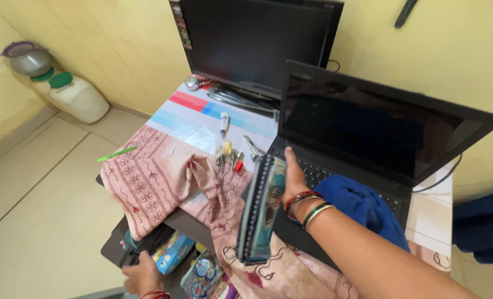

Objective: The person picks up and arranges a workbook, a notepad, and a blue cloth on a desk, then places stationery items and a padlock into a pencil case before zipping it closed.

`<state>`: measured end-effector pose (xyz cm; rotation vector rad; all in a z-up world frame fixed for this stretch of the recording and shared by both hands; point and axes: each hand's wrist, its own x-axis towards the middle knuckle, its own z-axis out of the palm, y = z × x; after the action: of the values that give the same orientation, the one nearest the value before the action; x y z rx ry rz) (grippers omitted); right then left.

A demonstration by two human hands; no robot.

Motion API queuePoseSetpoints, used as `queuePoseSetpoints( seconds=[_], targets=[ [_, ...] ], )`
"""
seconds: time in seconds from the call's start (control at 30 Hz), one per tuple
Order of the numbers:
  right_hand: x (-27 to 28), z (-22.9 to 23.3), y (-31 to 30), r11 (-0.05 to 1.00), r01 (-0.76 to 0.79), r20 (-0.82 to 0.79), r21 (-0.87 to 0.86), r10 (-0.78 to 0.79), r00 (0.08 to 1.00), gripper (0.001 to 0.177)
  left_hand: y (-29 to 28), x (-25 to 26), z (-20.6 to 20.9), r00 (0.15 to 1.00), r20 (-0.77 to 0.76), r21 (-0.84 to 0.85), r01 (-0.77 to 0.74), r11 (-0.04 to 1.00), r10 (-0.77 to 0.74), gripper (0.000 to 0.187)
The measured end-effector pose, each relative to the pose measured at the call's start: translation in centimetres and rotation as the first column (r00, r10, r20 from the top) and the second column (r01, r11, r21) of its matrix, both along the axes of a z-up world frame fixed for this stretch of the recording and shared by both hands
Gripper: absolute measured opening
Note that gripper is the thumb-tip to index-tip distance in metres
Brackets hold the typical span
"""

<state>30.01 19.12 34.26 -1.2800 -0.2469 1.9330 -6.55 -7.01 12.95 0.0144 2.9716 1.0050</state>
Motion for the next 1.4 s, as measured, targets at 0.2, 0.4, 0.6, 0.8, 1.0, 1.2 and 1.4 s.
queuePoseSetpoints(
  seconds=[0.2,0.4,0.6,0.8,1.0,1.2,1.4],
  targets=[
    [-6.2,-5.2,-1.1,0.988,-0.153,-0.078,0.027,0.155,0.985,0.054,-3.1,1.5,-4.0,0.673,0.713,0.507,-0.304,0.806,-0.195,0.074],
    [-10.4,-5.7,-2.9,0.983,-0.180,-0.007,0.031,0.180,0.984,0.045,-0.7,4.0,-0.2,0.608,0.696,0.658,-0.328,0.678,-0.381,0.076],
    [-10.7,-5.3,-2.9,0.966,-0.254,0.054,0.041,0.252,0.966,0.051,2.9,6.4,2.3,0.459,0.680,0.732,-0.382,0.564,-0.572,0.098],
    [-9.7,-4.3,-2.4,0.969,-0.238,0.124,0.061,0.229,0.966,0.049,8.2,7.1,2.2,0.425,0.822,0.546,-0.403,0.734,-0.378,0.116],
    [-8.1,-5.1,-0.7,0.976,-0.202,0.126,0.081,0.191,0.973,0.052,10.8,7.5,1.1,0.556,0.628,0.775,-0.378,0.507,-0.545,0.110],
    [-8.2,-5.3,0.6,0.980,-0.190,0.087,0.056,0.184,0.979,0.051,9.7,8.2,6.6,0.496,0.766,0.620,-0.398,0.677,-0.410,0.097],
    [-11.1,-5.0,0.7,0.986,-0.150,0.088,0.068,0.143,0.986,0.045,9.4,5.7,2.8,0.357,0.813,0.502,-0.030,0.865,-0.459,0.070]
  ],
)
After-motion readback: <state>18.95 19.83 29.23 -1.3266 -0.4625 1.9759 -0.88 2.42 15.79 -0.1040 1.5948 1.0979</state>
